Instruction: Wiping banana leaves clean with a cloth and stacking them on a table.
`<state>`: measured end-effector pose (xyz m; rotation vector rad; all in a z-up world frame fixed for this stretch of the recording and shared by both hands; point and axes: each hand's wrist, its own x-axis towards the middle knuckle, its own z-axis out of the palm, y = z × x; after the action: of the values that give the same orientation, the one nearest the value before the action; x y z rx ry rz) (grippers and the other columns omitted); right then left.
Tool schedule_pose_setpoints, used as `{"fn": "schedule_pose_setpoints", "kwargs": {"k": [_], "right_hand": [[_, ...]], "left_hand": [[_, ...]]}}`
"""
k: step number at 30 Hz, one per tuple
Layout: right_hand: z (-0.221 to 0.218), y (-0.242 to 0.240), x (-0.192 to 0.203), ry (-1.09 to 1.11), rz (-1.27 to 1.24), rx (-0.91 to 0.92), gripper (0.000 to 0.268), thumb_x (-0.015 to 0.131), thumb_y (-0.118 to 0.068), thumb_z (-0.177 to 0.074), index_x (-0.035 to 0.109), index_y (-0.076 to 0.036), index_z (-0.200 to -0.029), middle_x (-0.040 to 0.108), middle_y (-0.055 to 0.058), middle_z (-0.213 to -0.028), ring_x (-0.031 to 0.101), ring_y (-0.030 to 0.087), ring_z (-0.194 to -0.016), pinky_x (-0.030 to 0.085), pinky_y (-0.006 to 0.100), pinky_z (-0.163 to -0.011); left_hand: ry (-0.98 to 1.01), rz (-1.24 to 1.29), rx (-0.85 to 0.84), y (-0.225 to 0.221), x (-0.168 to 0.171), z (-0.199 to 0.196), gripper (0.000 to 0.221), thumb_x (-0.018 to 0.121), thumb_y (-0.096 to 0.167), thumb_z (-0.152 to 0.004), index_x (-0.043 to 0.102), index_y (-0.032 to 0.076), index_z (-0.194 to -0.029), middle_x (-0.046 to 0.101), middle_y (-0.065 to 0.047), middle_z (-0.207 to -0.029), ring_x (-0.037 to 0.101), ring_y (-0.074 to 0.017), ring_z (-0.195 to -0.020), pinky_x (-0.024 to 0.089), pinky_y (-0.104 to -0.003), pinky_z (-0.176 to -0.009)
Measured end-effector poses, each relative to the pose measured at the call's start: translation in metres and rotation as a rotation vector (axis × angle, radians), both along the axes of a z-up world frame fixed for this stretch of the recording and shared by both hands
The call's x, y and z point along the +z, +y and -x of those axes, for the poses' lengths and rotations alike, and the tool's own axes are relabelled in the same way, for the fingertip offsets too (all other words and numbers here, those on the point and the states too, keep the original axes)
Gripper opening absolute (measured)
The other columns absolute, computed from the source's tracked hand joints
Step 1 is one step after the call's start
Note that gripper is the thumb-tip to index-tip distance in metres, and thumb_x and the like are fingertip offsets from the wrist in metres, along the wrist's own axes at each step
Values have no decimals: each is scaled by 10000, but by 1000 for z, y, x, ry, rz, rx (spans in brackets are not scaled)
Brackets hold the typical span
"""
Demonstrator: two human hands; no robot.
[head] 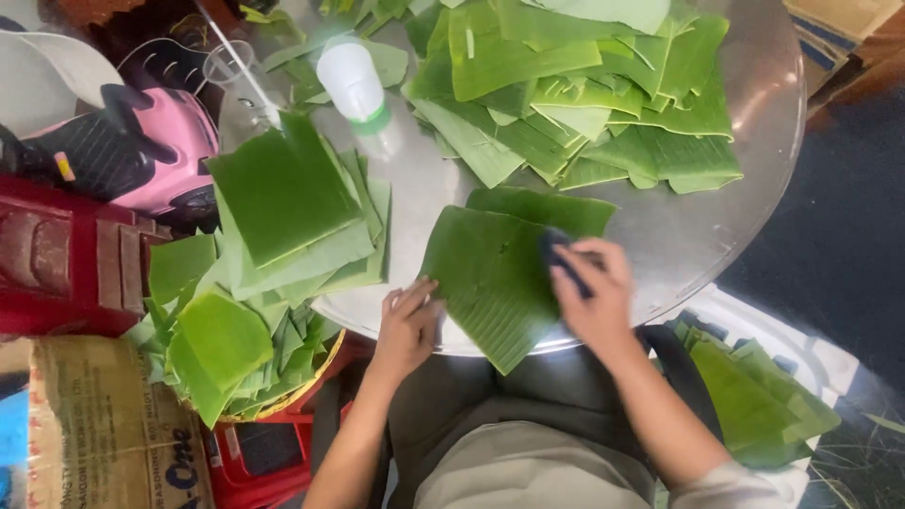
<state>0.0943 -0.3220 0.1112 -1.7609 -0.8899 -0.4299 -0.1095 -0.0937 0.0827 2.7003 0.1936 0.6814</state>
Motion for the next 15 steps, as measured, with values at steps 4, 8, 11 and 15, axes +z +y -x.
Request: {"fn": "schedule_pose_setpoints", "kwargs": {"k": [4, 8, 11, 15], "right_hand": [[28, 77, 9, -76, 79, 136, 326, 769, -121, -874, 774, -158, -1198, 650, 116, -1152, 646, 338, -1106, 510, 463, -972], [34, 146, -35, -293, 417, 378, 378, 727, -139, -831, 743, -129, -1208, 623, 129, -1194, 612, 365, -1043, 528, 494, -862], [37, 154, -51, -357, 652, 508, 396, 670, -179, -831, 735, -138, -1220, 592, 84, -1230, 574, 329, -1011, 522, 454, -812], [6, 163, -39, -344, 744, 518, 340, 645, -115, -812, 764, -14, -1113, 620, 157, -1231, 600, 381, -1005, 538, 498, -850]], "left_hand": [[-4, -68, 214, 5, -31, -2, 205, 747, 257, -864, 778, 147, -1034, 718, -47, -1189, 634, -237, -1212, 394, -508, -1046], [-48, -161, 275, -4, -29, -3, 132, 744, 215, -856, 795, 136, -949, 728, -63, -1081, 619, -268, -1222, 339, -559, -1052], [-41, -178, 332, -5, -33, 1, 116, 727, 211, -859, 797, 172, -943, 736, -33, -1045, 591, -272, -1232, 298, -582, -1042], [55, -142, 353, -2, -36, 1, 167, 670, 207, -891, 794, 195, -1003, 739, -10, -1119, 555, -236, -1215, 308, -526, -984]]}}
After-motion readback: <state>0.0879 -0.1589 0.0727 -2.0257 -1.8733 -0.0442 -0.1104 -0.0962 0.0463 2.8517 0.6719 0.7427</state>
